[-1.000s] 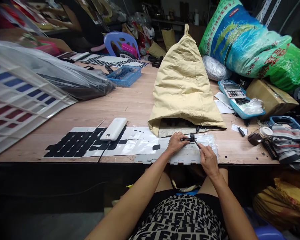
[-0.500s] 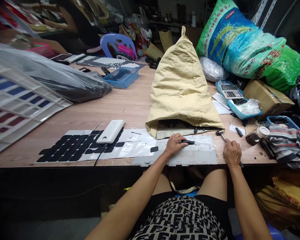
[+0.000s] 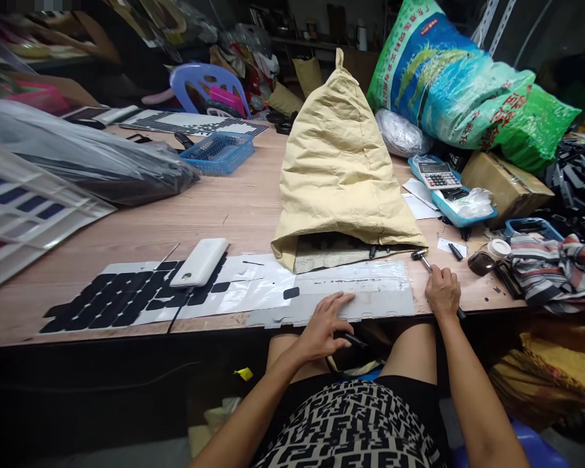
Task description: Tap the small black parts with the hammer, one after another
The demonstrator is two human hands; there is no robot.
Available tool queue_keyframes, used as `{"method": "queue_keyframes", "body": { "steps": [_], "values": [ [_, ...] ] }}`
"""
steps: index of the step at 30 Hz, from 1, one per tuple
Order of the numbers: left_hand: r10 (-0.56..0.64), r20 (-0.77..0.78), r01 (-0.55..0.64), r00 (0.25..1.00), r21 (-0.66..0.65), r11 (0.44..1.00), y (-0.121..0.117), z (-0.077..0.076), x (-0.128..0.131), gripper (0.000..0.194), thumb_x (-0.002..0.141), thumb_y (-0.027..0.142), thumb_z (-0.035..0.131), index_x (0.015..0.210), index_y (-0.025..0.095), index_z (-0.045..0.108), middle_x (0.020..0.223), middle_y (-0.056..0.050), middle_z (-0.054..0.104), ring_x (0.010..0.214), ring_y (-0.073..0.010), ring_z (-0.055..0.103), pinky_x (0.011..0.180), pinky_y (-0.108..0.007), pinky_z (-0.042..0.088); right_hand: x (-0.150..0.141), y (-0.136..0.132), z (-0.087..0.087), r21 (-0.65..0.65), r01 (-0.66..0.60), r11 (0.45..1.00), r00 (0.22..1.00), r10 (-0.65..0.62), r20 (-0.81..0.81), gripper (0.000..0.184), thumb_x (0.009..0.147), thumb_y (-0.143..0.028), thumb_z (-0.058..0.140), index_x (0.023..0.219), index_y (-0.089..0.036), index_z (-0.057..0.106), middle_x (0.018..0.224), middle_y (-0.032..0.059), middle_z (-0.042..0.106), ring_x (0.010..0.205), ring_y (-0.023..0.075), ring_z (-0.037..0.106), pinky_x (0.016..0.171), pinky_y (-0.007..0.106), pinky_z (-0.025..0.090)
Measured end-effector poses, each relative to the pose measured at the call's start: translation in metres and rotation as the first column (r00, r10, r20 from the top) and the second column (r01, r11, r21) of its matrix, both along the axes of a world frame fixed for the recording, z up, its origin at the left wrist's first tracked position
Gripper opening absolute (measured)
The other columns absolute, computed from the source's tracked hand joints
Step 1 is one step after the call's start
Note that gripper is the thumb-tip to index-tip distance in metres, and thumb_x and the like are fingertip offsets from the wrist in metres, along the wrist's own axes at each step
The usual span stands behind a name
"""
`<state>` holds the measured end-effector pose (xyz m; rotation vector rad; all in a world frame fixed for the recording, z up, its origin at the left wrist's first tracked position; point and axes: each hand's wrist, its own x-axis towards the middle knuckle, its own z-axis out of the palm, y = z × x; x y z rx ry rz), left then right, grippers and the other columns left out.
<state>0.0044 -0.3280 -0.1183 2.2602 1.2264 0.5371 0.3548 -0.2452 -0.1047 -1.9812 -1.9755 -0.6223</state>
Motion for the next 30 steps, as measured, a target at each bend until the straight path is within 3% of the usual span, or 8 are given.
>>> {"method": "queue_keyframes", "body": {
  "steps": [4, 8, 11, 14, 18, 24, 27, 30],
  "values": [
    [0.057, -0.115, -0.039, 0.992, 0.148, 0.988, -0.022, -0.014, 0.010, 0.021, 0.068, 0.022, 0.089, 0.086, 0.027, 0.080, 0.169, -0.003, 0.027, 0.153, -0.0402, 0.027, 0.123, -0.062, 0.024, 0.000, 0.000, -0.001, 0.001, 0.006, 1.000, 1.000, -0.006, -0.007, 0.033, 0.097, -0.026, 0.048, 0.122, -0.020, 0.068, 0.094, 0.0090, 0.060, 0.084, 0.0226, 0.046, 0.072, 0.033, 0.030],
    [0.107, -0.124, -0.079, 0.987, 0.211, 0.974, -0.028, -0.023, 0.016, 0.027, 0.066, 0.023, 0.091, 0.090, 0.027, 0.079, 0.169, -0.004, 0.028, 0.153, -0.0415, 0.028, 0.121, -0.065, 0.026, 0.000, 0.000, -0.002, 0.019, 0.008, 1.000, 1.000, -0.008, 0.003, 0.032, 0.098, -0.026, 0.048, 0.122, -0.020, 0.069, 0.093, 0.0089, 0.060, 0.085, 0.0229, 0.047, 0.073, 0.033, 0.031],
    [0.133, -0.054, -0.118, 0.990, 0.221, 0.968, -0.032, -0.019, 0.019, 0.027, 0.065, 0.030, 0.093, 0.088, 0.027, 0.079, 0.165, -0.005, 0.036, 0.150, -0.0424, 0.032, 0.119, -0.065, 0.028, 0.000, 0.000, -0.003, 0.027, 0.011, 1.000, 1.000, -0.011, 0.014, 0.032, 0.098, -0.026, 0.048, 0.121, -0.021, 0.069, 0.093, 0.0088, 0.061, 0.085, 0.0232, 0.046, 0.073, 0.033, 0.030],
    [0.178, 0.102, -0.198, 0.979, 0.232, 0.952, -0.025, -0.005, 0.024, 0.019, 0.072, 0.035, 0.088, 0.086, 0.027, 0.078, 0.147, -0.006, 0.058, 0.137, -0.0365, 0.048, 0.112, -0.057, 0.038, 0.000, 0.000, -0.003, 0.019, 0.014, 1.000, 1.000, -0.014, 0.007, 0.032, 0.098, -0.026, 0.048, 0.122, -0.020, 0.069, 0.093, 0.0089, 0.060, 0.085, 0.0228, 0.046, 0.073, 0.033, 0.030],
    [0.335, 0.233, -0.380, 0.913, 0.189, 0.905, 0.030, 0.020, 0.044, 0.013, 0.088, 0.036, 0.072, 0.093, 0.024, 0.075, 0.102, -0.006, 0.073, 0.102, -0.0256, 0.062, 0.094, -0.042, 0.048, -0.001, 0.000, -0.003, 0.009, 0.016, 1.000, 1.000, -0.016, -0.010, 0.033, 0.097, -0.024, 0.047, 0.122, -0.020, 0.068, 0.093, 0.0092, 0.059, 0.084, 0.0226, 0.045, 0.072, 0.033, 0.030],
    [0.640, 0.077, -0.637, 0.765, -0.059, 0.768, 0.145, 0.035, 0.091, 0.029, 0.085, 0.046, 0.071, 0.098, 0.020, 0.070, 0.105, -0.013, 0.070, 0.107, -0.0328, 0.056, 0.091, -0.044, 0.044, -0.002, -0.002, 0.000, -0.003, -0.001, 1.000, 1.000, 0.001, -0.021, 0.034, 0.095, -0.024, 0.048, 0.122, -0.019, 0.067, 0.093, 0.0099, 0.058, 0.084, 0.0230, 0.044, 0.072, 0.034, 0.031],
    [0.658, -0.023, -0.657, 0.753, -0.084, 0.749, 0.170, 0.028, 0.098, 0.026, 0.083, 0.042, 0.071, 0.096, 0.019, 0.067, 0.110, -0.015, 0.069, 0.113, -0.0361, 0.052, 0.093, -0.047, 0.040, -0.002, -0.003, 0.001, -0.005, -0.009, 1.000, 1.000, 0.009, -0.025, 0.034, 0.094, -0.023, 0.049, 0.122, -0.020, 0.067, 0.093, 0.0099, 0.057, 0.085, 0.0233, 0.044, 0.073, 0.034, 0.031],
    [0.615, -0.041, -0.617, 0.787, -0.062, 0.785, 0.165, 0.021, 0.084, 0.013, 0.085, 0.031, 0.068, 0.093, 0.021, 0.068, 0.108, -0.012, 0.070, 0.111, -0.0336, 0.052, 0.093, -0.046, 0.039, -0.002, -0.002, 0.000, 0.001, -0.004, 1.000, 1.000, 0.004, -0.026, 0.034, 0.093, -0.023, 0.049, 0.122, -0.020, 0.067, 0.093, 0.0095, 0.057, 0.085, 0.0231, 0.044, 0.073, 0.034, 0.031]
  ]
}}
